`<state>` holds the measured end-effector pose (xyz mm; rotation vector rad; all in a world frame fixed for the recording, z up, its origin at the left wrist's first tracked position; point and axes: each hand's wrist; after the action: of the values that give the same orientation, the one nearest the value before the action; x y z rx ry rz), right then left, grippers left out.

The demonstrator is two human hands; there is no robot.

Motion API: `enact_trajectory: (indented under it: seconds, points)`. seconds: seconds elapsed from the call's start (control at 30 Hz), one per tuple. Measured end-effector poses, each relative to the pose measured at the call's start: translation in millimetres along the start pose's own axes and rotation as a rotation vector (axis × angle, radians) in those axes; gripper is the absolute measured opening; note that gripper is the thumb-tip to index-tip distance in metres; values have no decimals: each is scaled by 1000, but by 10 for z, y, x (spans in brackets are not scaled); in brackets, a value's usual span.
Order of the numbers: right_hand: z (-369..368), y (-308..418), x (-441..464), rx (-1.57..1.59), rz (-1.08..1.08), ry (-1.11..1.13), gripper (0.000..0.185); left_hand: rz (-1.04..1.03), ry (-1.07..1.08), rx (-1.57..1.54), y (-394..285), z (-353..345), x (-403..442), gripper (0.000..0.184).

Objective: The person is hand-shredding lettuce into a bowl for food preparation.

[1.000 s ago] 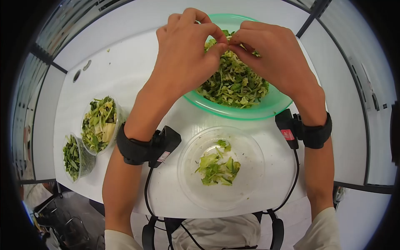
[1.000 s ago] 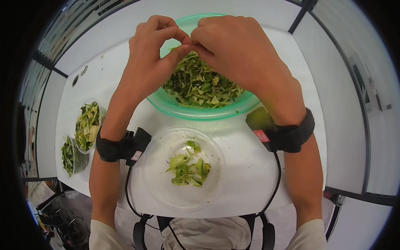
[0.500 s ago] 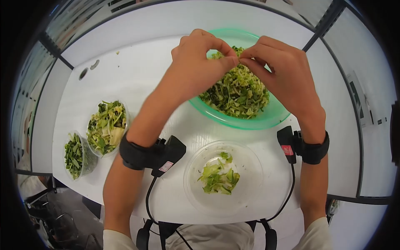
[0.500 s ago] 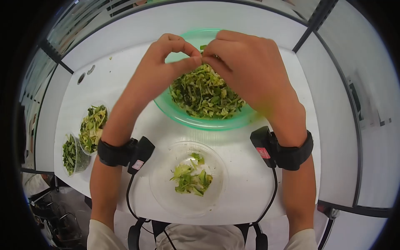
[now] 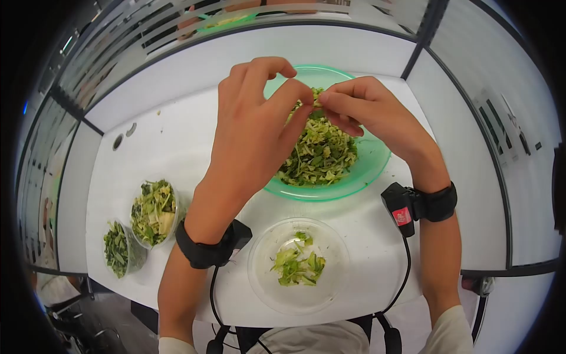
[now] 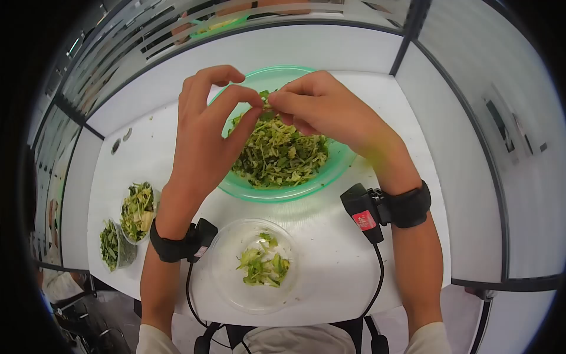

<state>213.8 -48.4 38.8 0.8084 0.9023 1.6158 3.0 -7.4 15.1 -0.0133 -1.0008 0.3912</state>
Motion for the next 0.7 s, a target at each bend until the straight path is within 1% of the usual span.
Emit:
enact_trajectory:
  seconds: [0.23, 0.37, 0.43, 0.53, 0.57, 0.67, 0.7]
  points:
    - [59, -54, 11, 136, 22, 90, 28, -31, -19, 3, -23, 17, 19, 25]
    - [-31, -8, 0, -4, 120, -60, 26, -21, -35, -32, -13, 9, 13, 21]
    - [-98, -32, 23, -51, 188, -118, 24, 24, -13, -69, -4, 39, 10, 18]
    - [-121, 111, -39, -277, 229, -213, 20, 121, -14, -149, 13, 45, 4, 12]
    - [-144, 118, -43, -349, 292, -253, 16, 149, -10, -170, 6, 49, 6, 11]
    - [-211, 37, 0, -671, 584, -426, 10, 330, 62, -274, -21, 101, 4, 12]
    - [-219, 46, 7, -752, 621, -455, 10, 395, 83, -327, -12, 98, -6, 14]
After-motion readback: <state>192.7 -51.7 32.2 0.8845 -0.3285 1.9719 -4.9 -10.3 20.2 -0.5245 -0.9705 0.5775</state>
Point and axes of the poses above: each hand's wrist, its own x-axis towards the middle knuckle, its own z-axis out of the back of the hand, y = z × x, and after that the axes turned 12 degrees about -x, right-handed
